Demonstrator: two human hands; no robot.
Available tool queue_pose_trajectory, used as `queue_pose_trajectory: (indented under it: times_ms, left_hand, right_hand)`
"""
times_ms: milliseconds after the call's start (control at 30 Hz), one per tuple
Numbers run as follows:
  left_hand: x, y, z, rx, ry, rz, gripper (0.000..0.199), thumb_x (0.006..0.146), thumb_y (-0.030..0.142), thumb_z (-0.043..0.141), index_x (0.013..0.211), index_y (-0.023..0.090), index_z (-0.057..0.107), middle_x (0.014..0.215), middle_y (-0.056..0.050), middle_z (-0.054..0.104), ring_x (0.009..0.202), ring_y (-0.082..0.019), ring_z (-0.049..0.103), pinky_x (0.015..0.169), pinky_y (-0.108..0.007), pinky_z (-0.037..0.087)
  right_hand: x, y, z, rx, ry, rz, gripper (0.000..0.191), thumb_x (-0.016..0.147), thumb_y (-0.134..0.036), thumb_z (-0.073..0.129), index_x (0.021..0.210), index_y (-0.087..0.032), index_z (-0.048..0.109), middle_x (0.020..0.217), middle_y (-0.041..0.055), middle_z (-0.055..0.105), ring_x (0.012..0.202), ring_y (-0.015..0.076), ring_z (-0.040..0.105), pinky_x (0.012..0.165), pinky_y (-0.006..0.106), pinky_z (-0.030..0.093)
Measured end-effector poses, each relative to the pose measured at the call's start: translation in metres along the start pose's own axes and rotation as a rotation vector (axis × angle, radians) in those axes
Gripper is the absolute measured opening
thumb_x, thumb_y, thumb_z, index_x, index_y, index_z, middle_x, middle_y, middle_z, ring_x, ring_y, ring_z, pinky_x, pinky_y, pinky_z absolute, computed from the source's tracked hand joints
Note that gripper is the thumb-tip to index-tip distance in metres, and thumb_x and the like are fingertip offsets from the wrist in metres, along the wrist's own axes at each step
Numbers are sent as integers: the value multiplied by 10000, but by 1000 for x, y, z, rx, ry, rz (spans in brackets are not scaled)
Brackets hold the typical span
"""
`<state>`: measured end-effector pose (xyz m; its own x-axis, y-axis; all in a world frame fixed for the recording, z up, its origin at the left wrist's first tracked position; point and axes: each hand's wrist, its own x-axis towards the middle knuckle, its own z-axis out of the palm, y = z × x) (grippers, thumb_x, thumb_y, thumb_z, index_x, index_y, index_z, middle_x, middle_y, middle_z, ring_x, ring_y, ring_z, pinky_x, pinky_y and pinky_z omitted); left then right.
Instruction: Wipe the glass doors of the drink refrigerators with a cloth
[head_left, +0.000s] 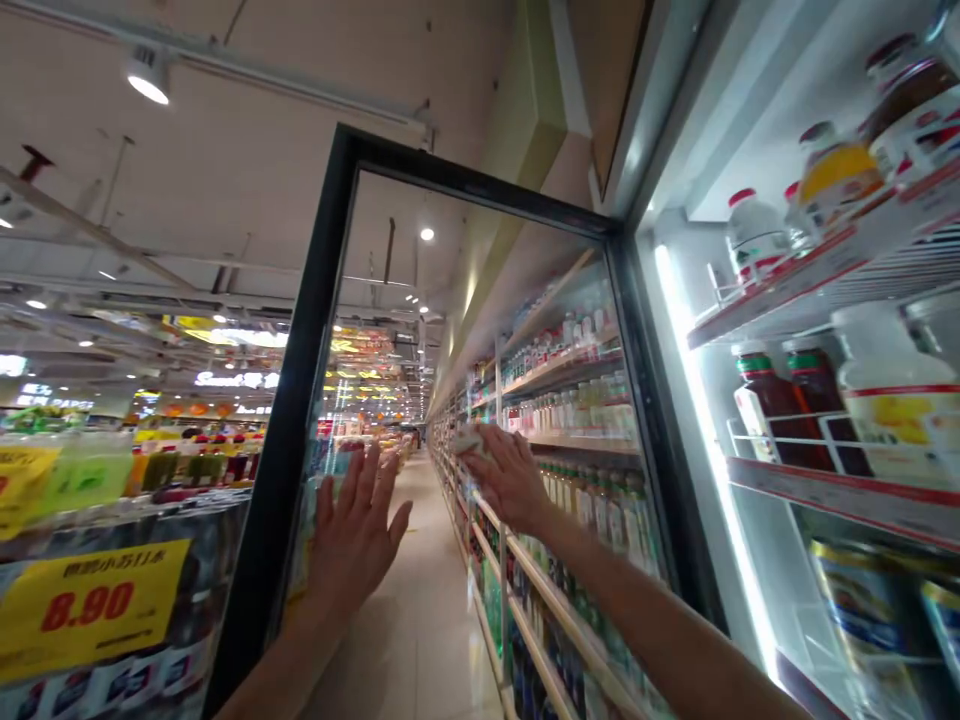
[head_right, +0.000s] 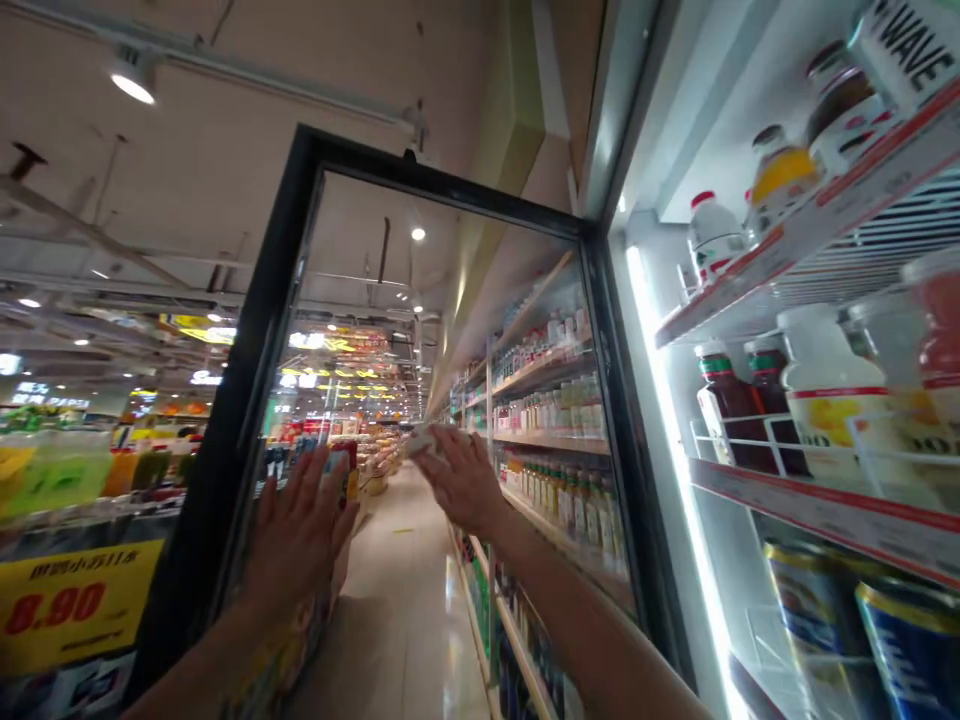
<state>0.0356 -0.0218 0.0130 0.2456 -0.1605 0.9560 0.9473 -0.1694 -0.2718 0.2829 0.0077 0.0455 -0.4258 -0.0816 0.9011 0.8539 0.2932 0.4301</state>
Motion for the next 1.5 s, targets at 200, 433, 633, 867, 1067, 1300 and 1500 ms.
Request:
queue_pose_trajectory:
  times_ms: [200,433,633,867,1067,1300,1500]
  left_hand:
    - [-3,0,1,15,11,22,642,891,295,440,1467,199,173,1454,-156,370,1385,-281,269,1115,-515,179]
    - [22,-5,-10,-2,-69,-17,501,850,321,472,1321,148,466,1402,-177,438,1296,-332,396,1057,-513,271]
    - [31,-25,-19,-4,-40,86,510,876,371,450,1348,176,432,1424,-134,426,1320,-265,386,1107,-447,211]
    - [26,-25,-24,-17,-31,108,453,883,330,442,1304,165,466,1416,-128,438,1339,-240,366,1124,-421,197]
    - [27,-40,-44,-117,57,91,476,894,248,421,1361,170,369,1394,-123,465,1346,-210,354,1122,-410,242]
    - [21,-54,-57,-260,164,-216,523,926,313,342,1421,165,262,1455,-147,359,1364,-234,314,1120,-421,270]
    - [18,-57,-51,-218,143,-88,515,927,305,330,1418,170,259,1445,-149,380,1367,-223,312,1120,-432,255]
  right_hand:
    - [-18,79,-11,-54,266,709,466,872,-226,334,1299,-245,520,1460,131,359,1318,303,363,1010,559,327]
    - [26,0,4,-5,159,317,439,886,-243,389,1307,-305,498,1487,69,337,1369,255,290,1069,505,282]
    - [20,28,-9,3,105,298,423,876,-237,391,1268,-302,538,1468,61,368,1347,252,325,1062,496,304]
    - [52,34,-5,27,254,669,469,881,-240,345,1326,-288,483,1493,78,316,1354,284,303,1039,552,295]
    - [104,-64,2,106,-6,1,420,908,-278,413,1318,-355,467,1513,-7,297,1382,233,256,1113,479,210]
    - [164,-74,-10,147,-71,47,400,943,-285,365,1334,-306,446,1524,21,269,1394,275,228,1100,551,208]
    - [30,-138,1,252,-185,-759,370,901,-301,461,1264,-350,508,1473,-27,380,1377,184,253,1136,442,166]
